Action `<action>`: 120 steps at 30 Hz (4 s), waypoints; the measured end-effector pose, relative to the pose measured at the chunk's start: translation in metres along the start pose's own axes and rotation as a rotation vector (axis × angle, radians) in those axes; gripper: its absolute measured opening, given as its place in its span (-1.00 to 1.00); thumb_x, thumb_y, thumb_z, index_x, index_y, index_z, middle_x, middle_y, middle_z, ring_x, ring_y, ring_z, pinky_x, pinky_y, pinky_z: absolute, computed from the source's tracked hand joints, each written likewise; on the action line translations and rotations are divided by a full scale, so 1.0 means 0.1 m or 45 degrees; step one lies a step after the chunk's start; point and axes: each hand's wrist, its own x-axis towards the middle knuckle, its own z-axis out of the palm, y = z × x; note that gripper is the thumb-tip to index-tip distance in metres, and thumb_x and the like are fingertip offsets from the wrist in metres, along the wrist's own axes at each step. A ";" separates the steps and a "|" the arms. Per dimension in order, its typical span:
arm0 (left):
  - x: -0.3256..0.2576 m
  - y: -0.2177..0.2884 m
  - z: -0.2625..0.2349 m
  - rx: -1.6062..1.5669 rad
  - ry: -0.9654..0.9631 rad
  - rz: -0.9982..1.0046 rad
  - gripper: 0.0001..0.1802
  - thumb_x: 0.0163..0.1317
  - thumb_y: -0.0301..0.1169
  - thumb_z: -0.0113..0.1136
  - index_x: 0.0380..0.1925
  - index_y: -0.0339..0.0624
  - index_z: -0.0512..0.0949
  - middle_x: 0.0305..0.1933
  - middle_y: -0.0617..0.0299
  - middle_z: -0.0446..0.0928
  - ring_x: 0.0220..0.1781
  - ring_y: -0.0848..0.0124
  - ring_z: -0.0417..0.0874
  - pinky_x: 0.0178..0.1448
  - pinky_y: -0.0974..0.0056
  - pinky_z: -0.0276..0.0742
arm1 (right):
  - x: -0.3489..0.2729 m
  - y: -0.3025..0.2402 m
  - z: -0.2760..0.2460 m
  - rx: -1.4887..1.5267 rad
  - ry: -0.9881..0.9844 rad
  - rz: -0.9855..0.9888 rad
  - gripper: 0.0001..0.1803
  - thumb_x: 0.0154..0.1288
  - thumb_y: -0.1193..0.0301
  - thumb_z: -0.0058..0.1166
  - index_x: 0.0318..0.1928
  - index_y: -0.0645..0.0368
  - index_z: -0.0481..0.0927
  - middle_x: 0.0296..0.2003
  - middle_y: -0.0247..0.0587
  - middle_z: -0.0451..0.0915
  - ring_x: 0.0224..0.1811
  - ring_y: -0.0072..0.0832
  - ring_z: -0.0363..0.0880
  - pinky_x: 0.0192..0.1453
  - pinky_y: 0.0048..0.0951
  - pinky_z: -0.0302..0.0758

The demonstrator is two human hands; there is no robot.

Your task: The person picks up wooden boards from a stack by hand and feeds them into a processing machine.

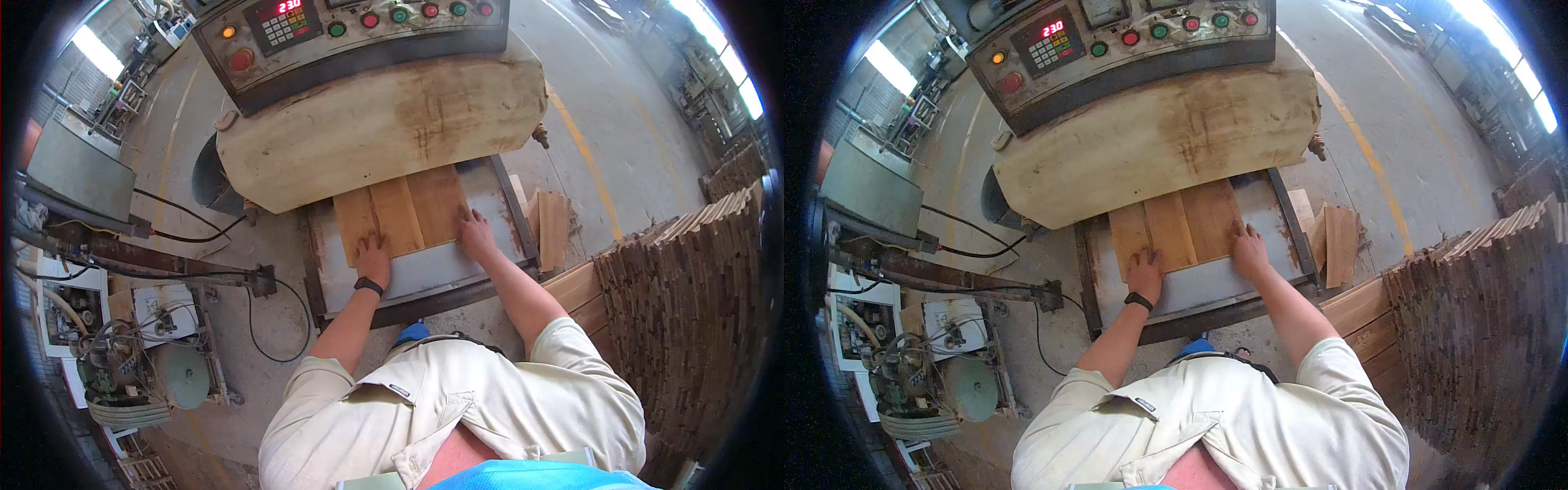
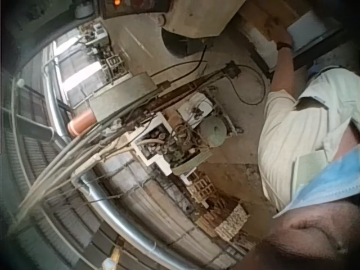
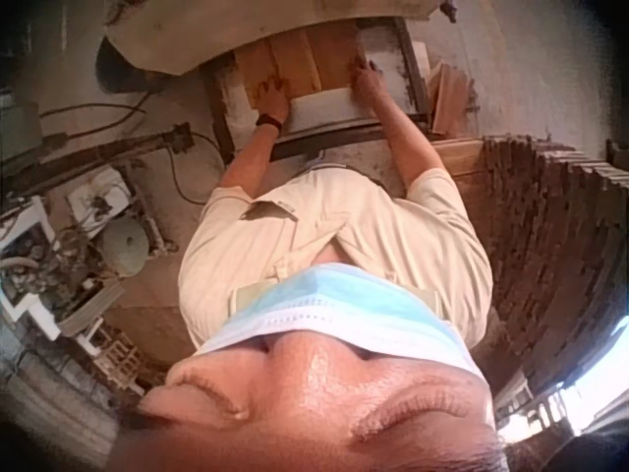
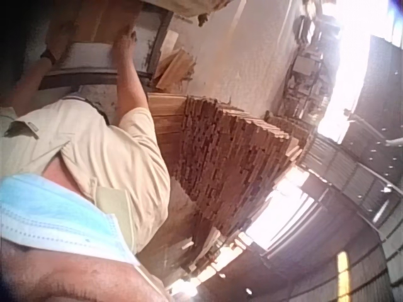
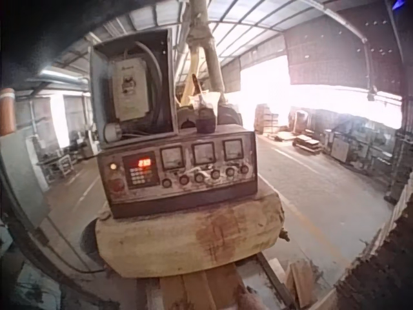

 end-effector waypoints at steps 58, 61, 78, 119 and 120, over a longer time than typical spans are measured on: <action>-2.21 2.42 0.06 -0.659 -0.633 1.519 -0.49 0.09 -0.43 0.25 0.11 -0.13 0.47 0.02 0.03 0.55 0.03 0.11 0.59 0.09 0.15 0.52 | -7.12 -1.74 3.27 1.385 0.245 2.152 -0.58 0.03 0.36 0.25 -0.06 0.22 0.62 -0.39 -0.15 0.65 -0.51 -0.45 0.56 -0.44 -0.41 0.52; -2.89 2.74 0.17 -0.629 -0.759 1.705 -0.47 0.10 -0.40 0.23 0.13 -0.12 0.45 0.01 -0.04 0.53 0.03 0.03 0.57 0.10 0.10 0.50 | -7.57 -2.13 3.37 1.465 0.451 2.339 -0.61 0.06 0.37 0.24 -0.07 0.24 0.62 -0.42 -0.18 0.64 -0.52 -0.47 0.53 -0.46 -0.41 0.49; -4.71 4.24 0.46 -0.292 -1.113 2.316 -0.45 0.11 -0.34 0.19 0.15 -0.11 0.41 -0.04 -0.15 0.52 0.00 -0.08 0.55 0.09 0.04 0.49 | -8.26 -2.92 3.27 1.507 0.353 2.587 -0.70 0.11 0.25 0.10 -0.28 0.22 0.68 -0.32 -0.01 0.67 -0.29 -0.23 0.67 -0.11 -0.27 0.55; -4.89 6.68 3.39 0.021 -1.539 1.255 -0.53 0.15 -0.43 0.23 0.10 -0.19 0.48 0.01 0.04 0.58 -0.03 0.18 0.62 0.02 0.17 0.52 | -9.29 4.02 4.89 2.855 1.684 2.441 -0.67 0.21 0.36 0.17 -0.03 0.19 0.52 -0.29 -0.26 0.59 -0.27 -0.44 0.58 -0.21 -0.42 0.55; -4.98 6.63 3.52 0.050 -1.589 1.203 -0.53 0.15 -0.44 0.23 0.11 -0.20 0.47 0.02 0.05 0.59 -0.01 0.21 0.62 0.05 0.19 0.52 | -9.30 4.15 5.06 2.840 1.785 2.452 -0.70 0.25 0.37 0.12 -0.03 0.18 0.52 -0.25 -0.25 0.60 -0.20 -0.39 0.59 -0.11 -0.36 0.56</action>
